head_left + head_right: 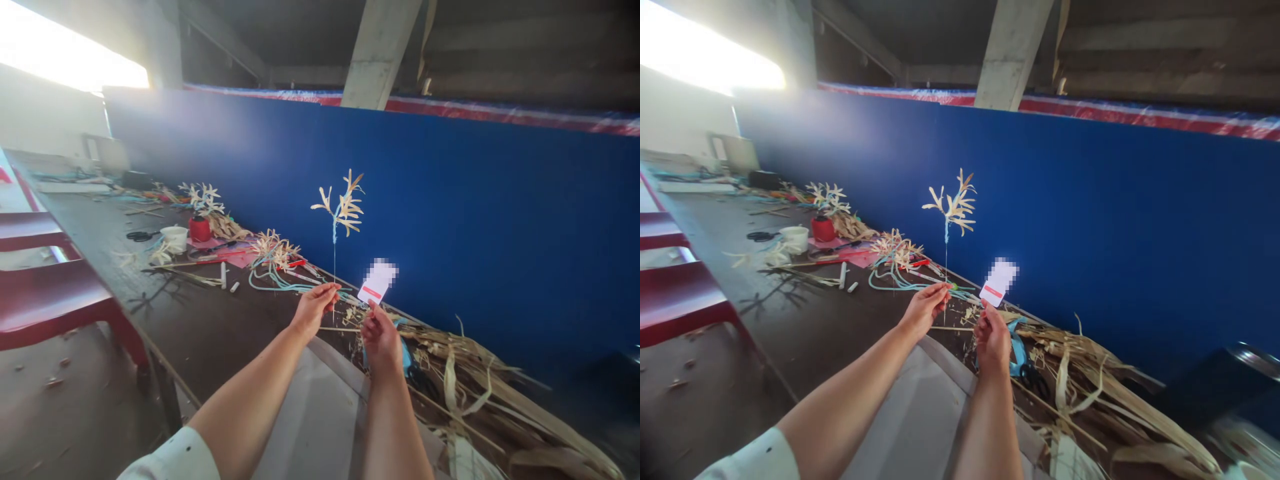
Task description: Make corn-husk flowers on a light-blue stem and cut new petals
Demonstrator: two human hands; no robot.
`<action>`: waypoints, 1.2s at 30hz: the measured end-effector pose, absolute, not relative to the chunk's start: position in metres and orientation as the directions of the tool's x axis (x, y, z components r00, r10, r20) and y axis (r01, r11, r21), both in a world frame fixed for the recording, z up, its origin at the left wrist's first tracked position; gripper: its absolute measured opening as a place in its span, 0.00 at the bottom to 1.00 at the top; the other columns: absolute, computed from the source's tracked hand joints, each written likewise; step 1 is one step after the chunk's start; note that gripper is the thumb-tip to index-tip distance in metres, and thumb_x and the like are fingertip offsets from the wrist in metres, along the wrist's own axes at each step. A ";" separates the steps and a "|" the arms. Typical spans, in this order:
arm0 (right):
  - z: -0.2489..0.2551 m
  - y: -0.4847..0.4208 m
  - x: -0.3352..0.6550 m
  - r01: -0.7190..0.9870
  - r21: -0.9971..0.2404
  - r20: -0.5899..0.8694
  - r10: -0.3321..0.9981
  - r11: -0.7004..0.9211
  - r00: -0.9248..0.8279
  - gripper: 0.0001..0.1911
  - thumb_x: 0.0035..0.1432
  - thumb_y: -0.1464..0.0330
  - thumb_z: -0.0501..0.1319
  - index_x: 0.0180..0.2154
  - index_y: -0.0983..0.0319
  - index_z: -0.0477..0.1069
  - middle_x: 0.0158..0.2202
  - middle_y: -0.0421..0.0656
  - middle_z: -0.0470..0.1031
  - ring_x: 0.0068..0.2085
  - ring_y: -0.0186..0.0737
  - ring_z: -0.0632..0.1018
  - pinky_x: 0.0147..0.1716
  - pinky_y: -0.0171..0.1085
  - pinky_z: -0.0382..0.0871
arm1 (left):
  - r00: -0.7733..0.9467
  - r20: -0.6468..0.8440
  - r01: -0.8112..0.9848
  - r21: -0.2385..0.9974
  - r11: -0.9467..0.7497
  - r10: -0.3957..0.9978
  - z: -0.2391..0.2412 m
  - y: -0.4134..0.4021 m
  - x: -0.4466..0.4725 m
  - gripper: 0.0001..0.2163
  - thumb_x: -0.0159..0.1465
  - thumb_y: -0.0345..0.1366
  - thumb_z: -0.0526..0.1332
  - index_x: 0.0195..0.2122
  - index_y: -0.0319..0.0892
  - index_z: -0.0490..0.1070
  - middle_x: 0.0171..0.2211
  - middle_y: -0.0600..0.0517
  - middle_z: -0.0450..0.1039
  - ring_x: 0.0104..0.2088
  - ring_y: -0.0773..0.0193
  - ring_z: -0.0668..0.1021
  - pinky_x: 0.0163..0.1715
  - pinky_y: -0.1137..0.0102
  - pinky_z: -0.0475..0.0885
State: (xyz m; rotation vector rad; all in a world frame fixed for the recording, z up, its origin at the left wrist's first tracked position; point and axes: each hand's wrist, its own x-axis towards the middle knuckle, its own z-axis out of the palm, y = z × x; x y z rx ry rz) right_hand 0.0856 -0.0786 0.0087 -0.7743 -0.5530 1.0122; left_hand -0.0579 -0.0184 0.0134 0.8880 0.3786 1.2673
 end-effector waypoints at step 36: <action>0.005 -0.080 0.062 -0.123 -0.985 0.114 0.990 0.124 0.086 0.14 0.42 0.62 0.69 0.34 0.60 0.77 0.22 0.36 0.68 0.19 0.26 0.58 0.19 0.30 0.49 | 0.475 0.169 -0.603 0.777 0.180 0.863 0.013 -0.025 -0.057 0.17 0.47 0.41 0.70 0.36 0.37 0.76 0.27 0.52 0.71 0.25 0.73 0.70 0.25 0.77 0.62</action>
